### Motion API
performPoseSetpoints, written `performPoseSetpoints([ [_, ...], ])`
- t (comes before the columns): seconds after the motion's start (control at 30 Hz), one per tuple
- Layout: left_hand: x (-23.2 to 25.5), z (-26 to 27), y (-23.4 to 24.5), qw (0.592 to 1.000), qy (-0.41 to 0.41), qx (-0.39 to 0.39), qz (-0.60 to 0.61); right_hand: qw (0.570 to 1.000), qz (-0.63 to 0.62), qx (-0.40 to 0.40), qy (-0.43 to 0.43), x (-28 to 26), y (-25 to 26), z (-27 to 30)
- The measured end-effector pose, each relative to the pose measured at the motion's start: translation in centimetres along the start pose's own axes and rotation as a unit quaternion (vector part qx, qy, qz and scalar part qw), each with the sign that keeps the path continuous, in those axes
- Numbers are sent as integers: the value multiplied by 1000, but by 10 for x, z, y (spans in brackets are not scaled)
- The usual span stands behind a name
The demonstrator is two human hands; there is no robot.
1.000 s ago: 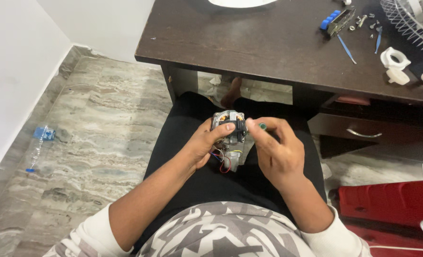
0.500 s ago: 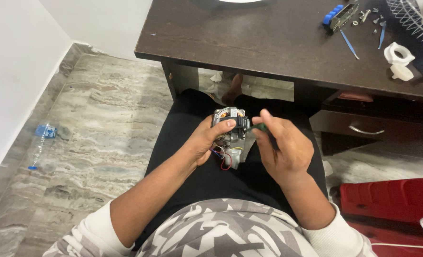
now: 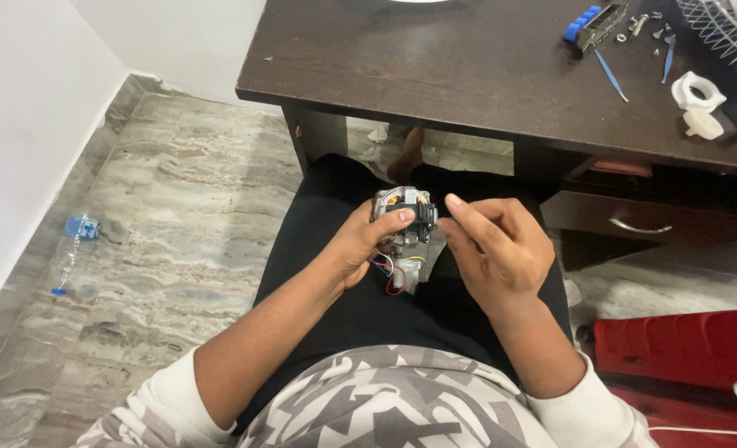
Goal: The person sits on the floor and works on a disassembled electric fan motor, using a screwdriver to tighten screws on the motor housing and attaching a white plastic component to the shaft. The fan cage and blades remain on the table nearby.
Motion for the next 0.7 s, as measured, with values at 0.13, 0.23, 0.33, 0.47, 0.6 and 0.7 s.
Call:
performPoseSetpoints([
  [0.13,-1,-1,-1,1000,-2,-3,-4,999,-31,-31,10,-6,-2,-5],
  [0.23,1,-2,0,1000,-5,-4,12,998,-34,-40,37,-13,2,-10],
  [0.33,2,0,0,1000,-19,-8,15,998,-42,-39,40,-17,2,-10],
  [0.47,0,-2,1,1000,-27,3,-8,999,-14,-32,9,-7,-3,-5],
  [0.6,-5,-2,1,1000,-17,11,-12,999,-27,-13,-35,11,1,1],
  [0.7,-1,-2,-2,999,-22,-15,-27,996,-71,10,-44,15,6,3],
])
Point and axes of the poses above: each hand's wrist, its own z-axis away from the middle knuckle, its own y-axis out of the back of the hand, x = y × z, the point moved 9 cm from there along -z, towards the middle knuckle, and after that the axes turned 3 degrees about -y, right-handed, at the moved point
